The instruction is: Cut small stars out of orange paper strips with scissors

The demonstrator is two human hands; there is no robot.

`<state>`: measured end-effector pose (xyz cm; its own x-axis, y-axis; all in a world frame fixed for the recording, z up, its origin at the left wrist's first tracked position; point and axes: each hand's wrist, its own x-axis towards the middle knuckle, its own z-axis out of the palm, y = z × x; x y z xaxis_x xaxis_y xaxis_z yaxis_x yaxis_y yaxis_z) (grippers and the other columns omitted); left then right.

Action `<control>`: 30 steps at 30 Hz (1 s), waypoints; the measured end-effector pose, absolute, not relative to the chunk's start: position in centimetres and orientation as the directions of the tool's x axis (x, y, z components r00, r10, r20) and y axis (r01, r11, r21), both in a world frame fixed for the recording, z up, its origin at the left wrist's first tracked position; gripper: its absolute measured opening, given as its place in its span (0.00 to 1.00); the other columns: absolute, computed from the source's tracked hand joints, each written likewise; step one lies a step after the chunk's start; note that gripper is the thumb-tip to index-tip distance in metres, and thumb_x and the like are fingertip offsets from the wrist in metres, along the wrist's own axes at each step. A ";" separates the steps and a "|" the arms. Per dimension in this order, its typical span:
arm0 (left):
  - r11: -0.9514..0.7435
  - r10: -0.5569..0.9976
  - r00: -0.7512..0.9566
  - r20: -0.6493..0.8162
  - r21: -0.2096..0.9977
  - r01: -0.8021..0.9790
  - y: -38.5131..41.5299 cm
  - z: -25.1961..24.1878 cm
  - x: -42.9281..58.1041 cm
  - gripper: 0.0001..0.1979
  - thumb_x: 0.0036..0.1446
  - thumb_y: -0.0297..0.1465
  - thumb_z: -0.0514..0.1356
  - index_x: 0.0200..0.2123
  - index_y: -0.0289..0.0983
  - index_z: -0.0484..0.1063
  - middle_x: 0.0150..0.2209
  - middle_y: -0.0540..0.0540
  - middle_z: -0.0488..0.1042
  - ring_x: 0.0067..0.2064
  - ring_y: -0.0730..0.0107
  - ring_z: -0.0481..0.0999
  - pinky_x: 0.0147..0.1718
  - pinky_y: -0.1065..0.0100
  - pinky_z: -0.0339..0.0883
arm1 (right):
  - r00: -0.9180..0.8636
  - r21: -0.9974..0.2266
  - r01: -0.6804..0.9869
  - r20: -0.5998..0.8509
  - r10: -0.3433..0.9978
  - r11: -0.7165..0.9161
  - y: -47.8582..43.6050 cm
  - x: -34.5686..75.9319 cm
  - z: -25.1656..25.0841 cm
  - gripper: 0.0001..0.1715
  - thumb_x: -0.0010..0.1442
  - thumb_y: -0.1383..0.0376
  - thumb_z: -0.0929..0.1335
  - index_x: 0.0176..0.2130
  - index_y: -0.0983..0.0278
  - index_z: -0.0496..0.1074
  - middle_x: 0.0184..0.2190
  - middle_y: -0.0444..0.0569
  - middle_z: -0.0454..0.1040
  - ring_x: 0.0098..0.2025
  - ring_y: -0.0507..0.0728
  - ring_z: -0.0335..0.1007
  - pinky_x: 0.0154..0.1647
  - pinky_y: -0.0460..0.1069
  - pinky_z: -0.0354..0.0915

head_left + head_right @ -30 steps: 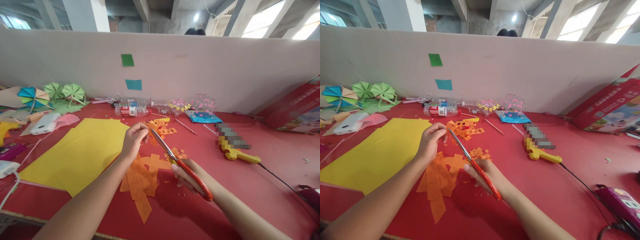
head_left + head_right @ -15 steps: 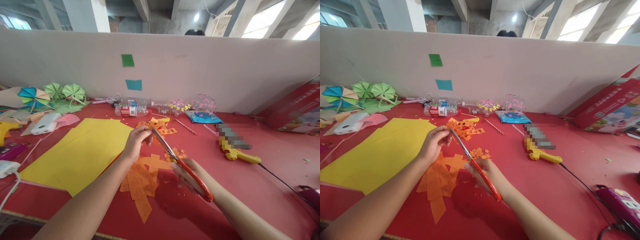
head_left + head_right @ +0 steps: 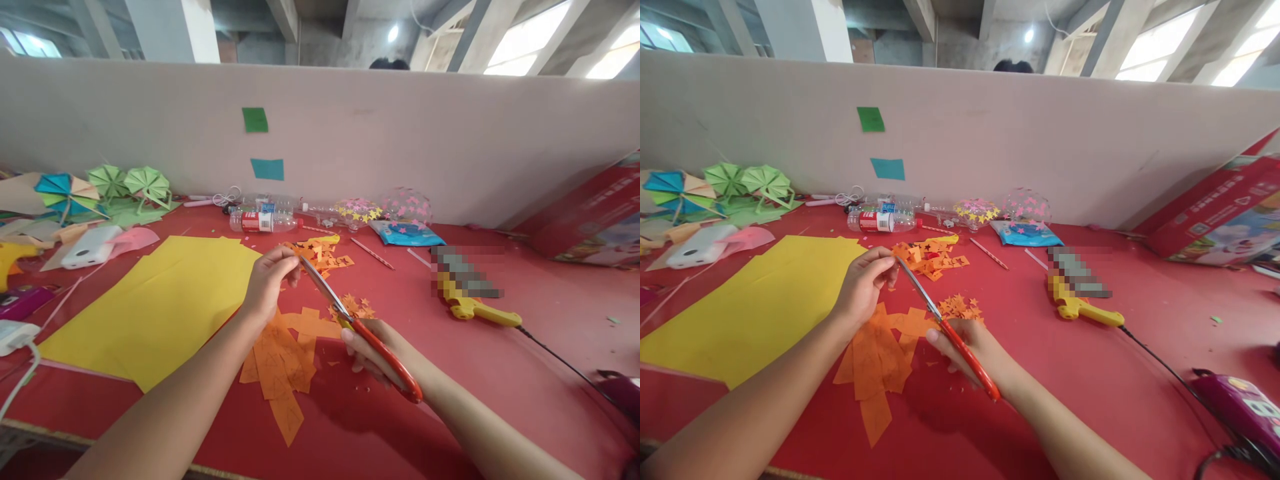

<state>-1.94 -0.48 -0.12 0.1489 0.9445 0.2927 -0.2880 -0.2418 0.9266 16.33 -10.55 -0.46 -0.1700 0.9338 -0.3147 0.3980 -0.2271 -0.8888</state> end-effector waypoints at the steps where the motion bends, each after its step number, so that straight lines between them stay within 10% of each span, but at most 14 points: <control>1: -0.246 0.944 0.147 0.296 0.927 -0.283 -0.5 -0.1 -1.9 0.07 0.49 0.29 0.58 0.20 0.37 0.68 0.18 0.54 0.67 0.20 0.79 0.64 0.21 0.74 0.58 | -0.173 -0.892 0.393 -0.311 0.935 -0.224 -10.6 16.3 -0.4 0.27 0.52 0.43 0.68 0.22 0.61 0.59 0.12 0.35 0.56 0.15 0.48 0.59 0.18 0.43 0.58; 30: -0.222 0.954 0.145 0.261 0.945 -0.239 -0.4 0.1 -2.1 0.07 0.46 0.30 0.59 0.18 0.37 0.68 0.16 0.54 0.65 0.19 0.79 0.62 0.18 0.75 0.55 | -0.124 -0.845 0.446 -0.384 0.915 -0.294 -10.5 15.9 0.4 0.29 0.51 0.43 0.68 0.20 0.61 0.57 0.08 0.34 0.55 0.10 0.47 0.56 0.09 0.41 0.48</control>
